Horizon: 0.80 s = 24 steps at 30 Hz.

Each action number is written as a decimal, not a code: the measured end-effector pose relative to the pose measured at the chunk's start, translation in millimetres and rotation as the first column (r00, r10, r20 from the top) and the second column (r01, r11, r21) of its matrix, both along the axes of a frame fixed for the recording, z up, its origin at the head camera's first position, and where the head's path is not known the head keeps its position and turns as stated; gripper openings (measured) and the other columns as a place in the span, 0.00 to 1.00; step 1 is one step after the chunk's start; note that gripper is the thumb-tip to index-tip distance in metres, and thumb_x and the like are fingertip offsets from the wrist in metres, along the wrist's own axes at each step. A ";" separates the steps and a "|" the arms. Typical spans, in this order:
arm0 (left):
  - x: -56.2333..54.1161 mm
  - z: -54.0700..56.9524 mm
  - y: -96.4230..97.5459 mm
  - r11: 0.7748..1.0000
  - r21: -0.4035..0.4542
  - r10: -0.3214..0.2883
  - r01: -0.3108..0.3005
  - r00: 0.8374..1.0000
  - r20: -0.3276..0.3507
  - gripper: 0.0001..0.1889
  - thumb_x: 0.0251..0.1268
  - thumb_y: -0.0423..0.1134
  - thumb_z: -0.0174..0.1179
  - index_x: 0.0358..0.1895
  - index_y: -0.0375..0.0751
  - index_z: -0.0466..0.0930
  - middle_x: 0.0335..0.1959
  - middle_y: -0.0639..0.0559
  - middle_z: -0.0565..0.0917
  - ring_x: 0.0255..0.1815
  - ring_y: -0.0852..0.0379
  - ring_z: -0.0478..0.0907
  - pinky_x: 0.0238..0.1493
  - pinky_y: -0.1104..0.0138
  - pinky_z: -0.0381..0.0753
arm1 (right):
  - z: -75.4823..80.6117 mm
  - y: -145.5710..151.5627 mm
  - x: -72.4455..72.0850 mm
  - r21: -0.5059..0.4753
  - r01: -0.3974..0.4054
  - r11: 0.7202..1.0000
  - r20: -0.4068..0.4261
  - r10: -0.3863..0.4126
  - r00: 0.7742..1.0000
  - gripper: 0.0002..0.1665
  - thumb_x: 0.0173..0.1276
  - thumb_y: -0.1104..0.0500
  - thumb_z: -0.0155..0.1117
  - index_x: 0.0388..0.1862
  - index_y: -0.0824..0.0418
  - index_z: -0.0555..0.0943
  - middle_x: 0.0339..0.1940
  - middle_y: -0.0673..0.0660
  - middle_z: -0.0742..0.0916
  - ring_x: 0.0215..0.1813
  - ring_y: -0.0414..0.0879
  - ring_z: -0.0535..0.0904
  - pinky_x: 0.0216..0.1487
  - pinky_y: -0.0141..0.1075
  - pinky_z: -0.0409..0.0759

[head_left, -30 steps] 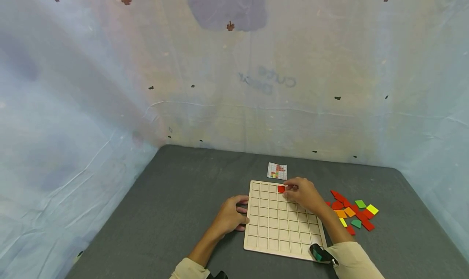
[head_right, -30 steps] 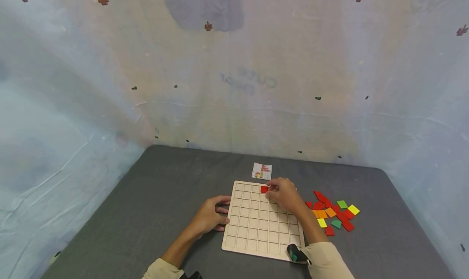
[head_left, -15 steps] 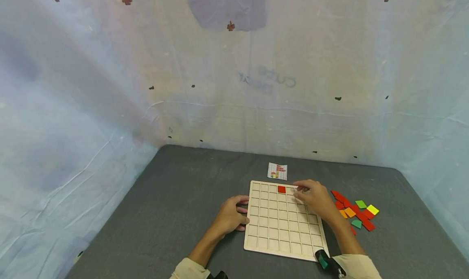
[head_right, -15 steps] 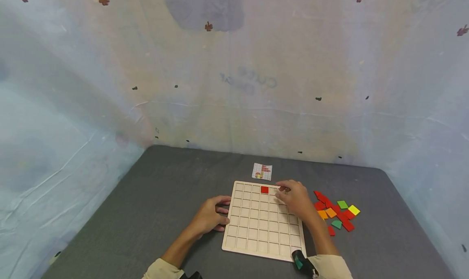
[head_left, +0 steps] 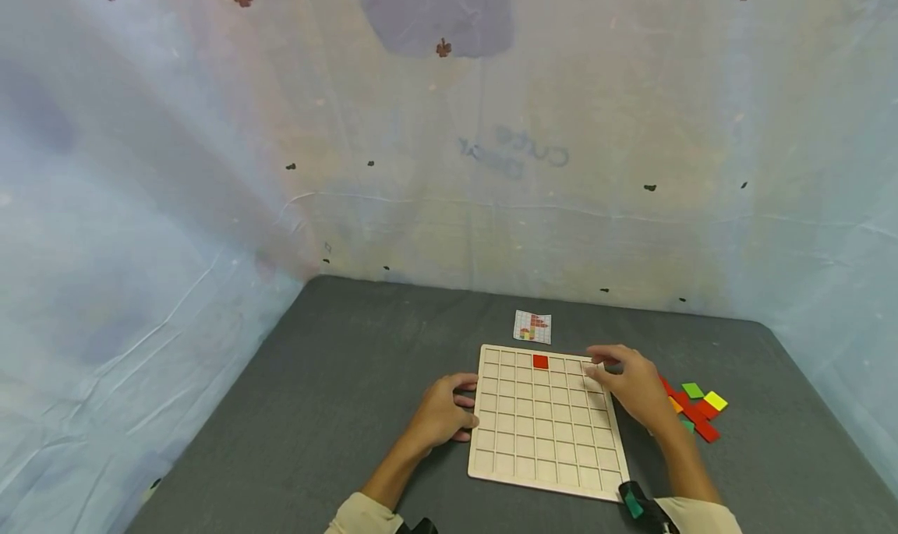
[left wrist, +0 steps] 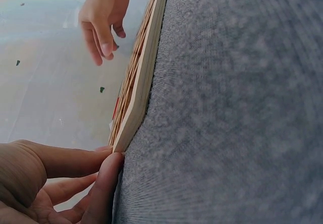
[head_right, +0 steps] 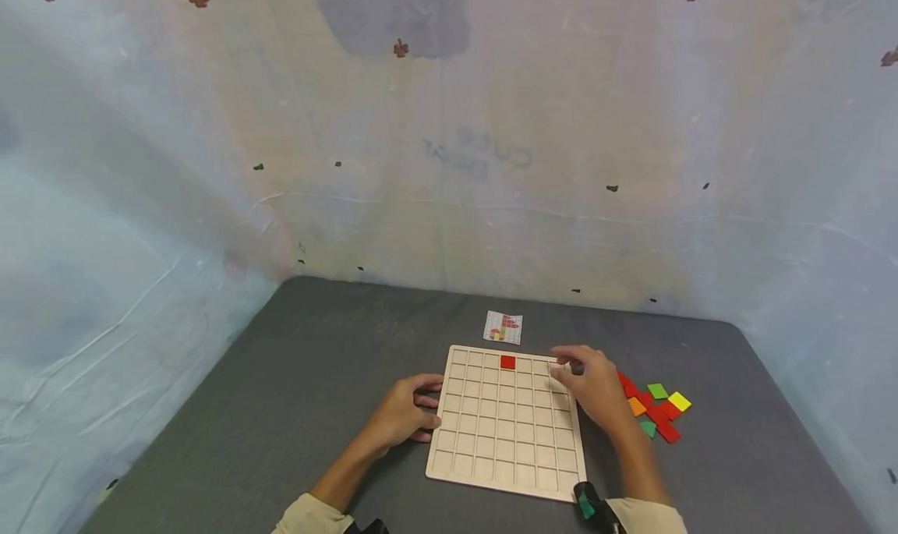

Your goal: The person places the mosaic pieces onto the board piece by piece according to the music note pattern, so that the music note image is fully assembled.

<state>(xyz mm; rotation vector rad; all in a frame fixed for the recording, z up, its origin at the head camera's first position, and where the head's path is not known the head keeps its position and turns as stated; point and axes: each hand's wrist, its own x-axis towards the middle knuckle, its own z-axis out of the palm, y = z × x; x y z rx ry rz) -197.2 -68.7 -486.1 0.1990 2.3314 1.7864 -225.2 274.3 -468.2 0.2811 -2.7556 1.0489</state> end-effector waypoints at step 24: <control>-1.4 1.8 -1.7 1.000 0.016 -0.017 0.017 1.000 0.013 0.37 0.52 0.16 0.70 0.70 0.35 0.78 0.62 0.40 0.81 0.52 0.47 0.84 0.27 0.58 0.91 | -3.3 51.9 9.4 0.067 0.071 0.995 0.111 -0.078 0.991 0.27 0.71 0.58 0.74 0.65 0.68 0.82 0.60 0.71 0.85 0.62 0.70 0.79 0.61 0.69 0.78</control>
